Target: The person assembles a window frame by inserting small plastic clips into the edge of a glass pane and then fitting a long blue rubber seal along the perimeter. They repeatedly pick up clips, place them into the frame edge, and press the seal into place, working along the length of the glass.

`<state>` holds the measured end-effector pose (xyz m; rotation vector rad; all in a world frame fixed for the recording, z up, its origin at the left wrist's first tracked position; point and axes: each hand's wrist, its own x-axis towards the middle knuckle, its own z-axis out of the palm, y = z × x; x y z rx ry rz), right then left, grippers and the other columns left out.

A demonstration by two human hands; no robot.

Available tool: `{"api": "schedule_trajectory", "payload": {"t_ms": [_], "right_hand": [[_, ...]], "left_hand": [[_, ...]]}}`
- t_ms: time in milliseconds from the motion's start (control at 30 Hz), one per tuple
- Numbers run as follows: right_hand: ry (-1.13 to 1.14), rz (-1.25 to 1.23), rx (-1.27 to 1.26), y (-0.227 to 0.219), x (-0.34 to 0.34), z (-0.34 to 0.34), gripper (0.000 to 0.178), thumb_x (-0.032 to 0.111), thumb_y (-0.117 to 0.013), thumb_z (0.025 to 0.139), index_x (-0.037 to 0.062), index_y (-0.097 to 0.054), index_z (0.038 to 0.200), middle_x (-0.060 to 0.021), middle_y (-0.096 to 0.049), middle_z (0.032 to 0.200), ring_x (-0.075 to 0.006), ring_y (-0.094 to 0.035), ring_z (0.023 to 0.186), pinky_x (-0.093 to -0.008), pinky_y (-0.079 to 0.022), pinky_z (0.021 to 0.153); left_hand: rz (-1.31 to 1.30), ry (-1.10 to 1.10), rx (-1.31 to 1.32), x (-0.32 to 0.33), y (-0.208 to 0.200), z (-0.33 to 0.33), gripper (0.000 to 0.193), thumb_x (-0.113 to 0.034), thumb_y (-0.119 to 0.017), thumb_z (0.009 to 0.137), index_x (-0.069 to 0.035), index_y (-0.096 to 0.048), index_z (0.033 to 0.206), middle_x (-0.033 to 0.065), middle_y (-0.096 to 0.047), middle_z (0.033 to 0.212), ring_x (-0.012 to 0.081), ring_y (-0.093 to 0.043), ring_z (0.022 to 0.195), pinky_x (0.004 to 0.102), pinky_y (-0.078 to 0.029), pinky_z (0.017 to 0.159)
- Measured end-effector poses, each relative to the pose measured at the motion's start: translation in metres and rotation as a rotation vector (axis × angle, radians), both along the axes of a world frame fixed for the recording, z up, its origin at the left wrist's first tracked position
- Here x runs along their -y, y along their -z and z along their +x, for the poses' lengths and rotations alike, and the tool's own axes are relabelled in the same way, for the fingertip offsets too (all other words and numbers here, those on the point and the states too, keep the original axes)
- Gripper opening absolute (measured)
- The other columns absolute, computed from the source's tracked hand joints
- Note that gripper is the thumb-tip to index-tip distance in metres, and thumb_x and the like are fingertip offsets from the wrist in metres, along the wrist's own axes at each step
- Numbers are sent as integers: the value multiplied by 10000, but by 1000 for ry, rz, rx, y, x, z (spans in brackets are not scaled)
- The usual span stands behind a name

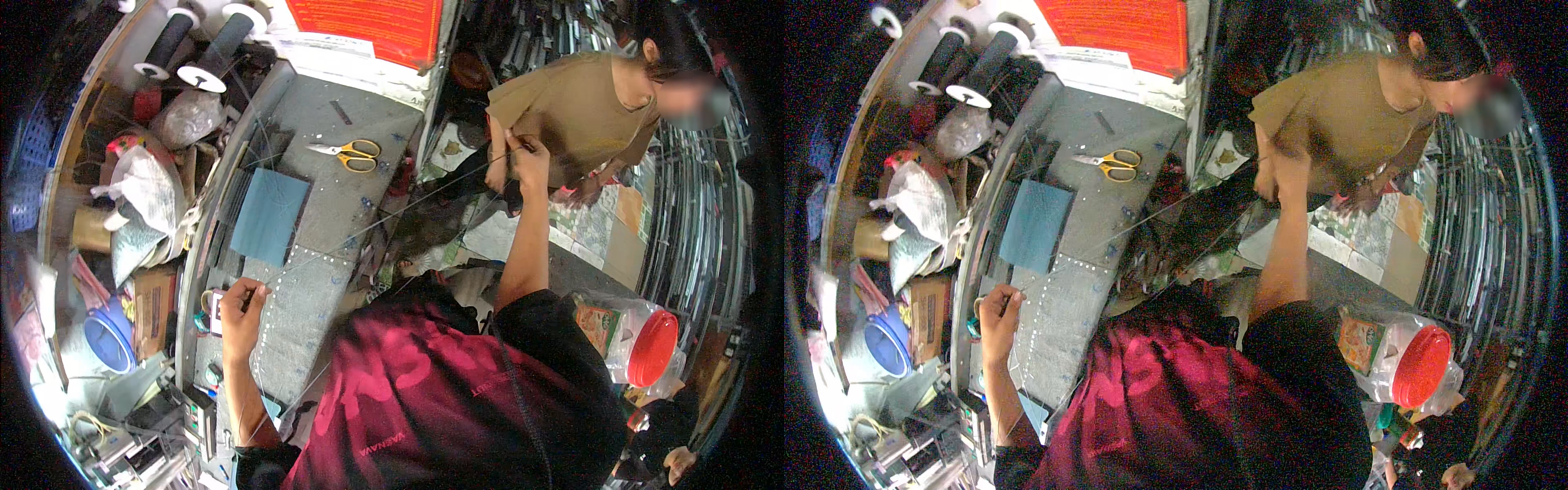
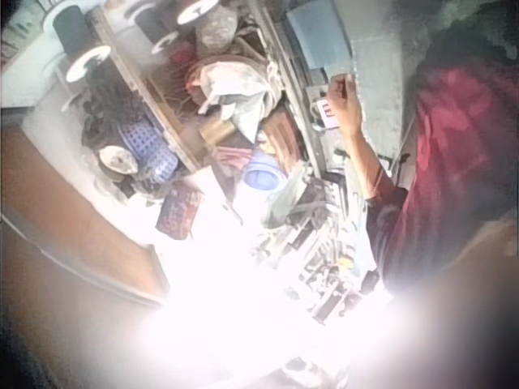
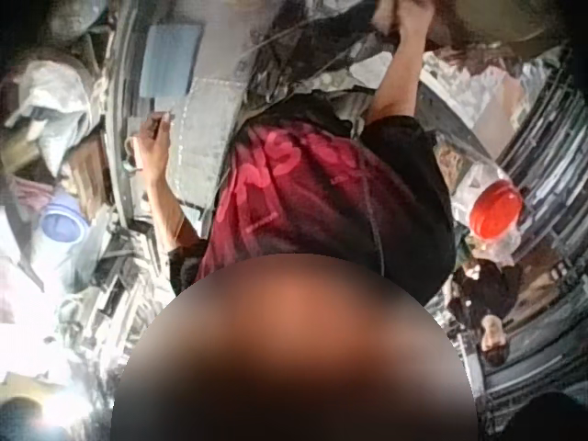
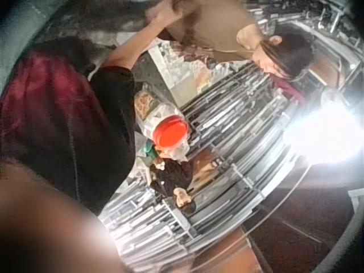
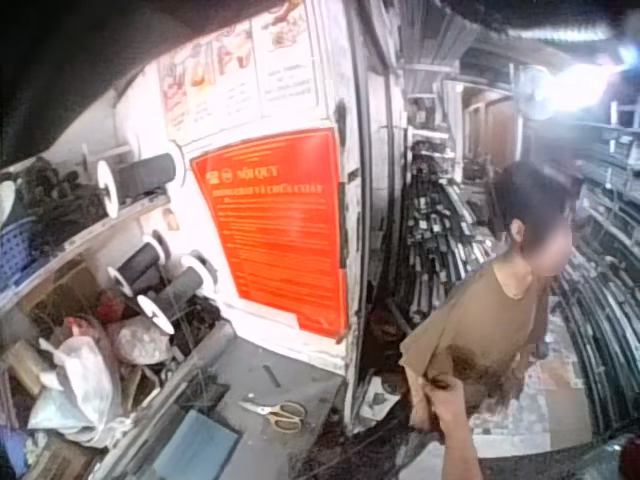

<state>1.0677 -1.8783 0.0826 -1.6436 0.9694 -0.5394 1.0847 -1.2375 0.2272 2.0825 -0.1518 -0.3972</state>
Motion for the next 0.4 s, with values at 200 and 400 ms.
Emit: {"api": "schedule_trajectory", "payload": {"t_ms": [200, 400], "right_hand": [[-197, -339, -125, 24, 11, -4, 459, 507, -894, 969, 59, -851, 1059, -109, -807, 954, -274, -741, 936, -468, -567, 933], [-242, -326, -50, 35, 39, 15, 577, 629, -928, 883, 121, -897, 1154, -179, -847, 1012, -321, -796, 945, -492, -591, 950]], "left_hand": [[-65, -72, -95, -7, -2, 4, 126, -114, -720, 1133, -24, -727, 1044, -106, -499, 721, -3, -380, 619, 239, -273, 548], [-122, -37, -147, -9, 10, 5, 155, -197, -752, 1132, -55, -727, 1076, -105, -488, 719, 8, -369, 571, 248, -258, 502]]}}
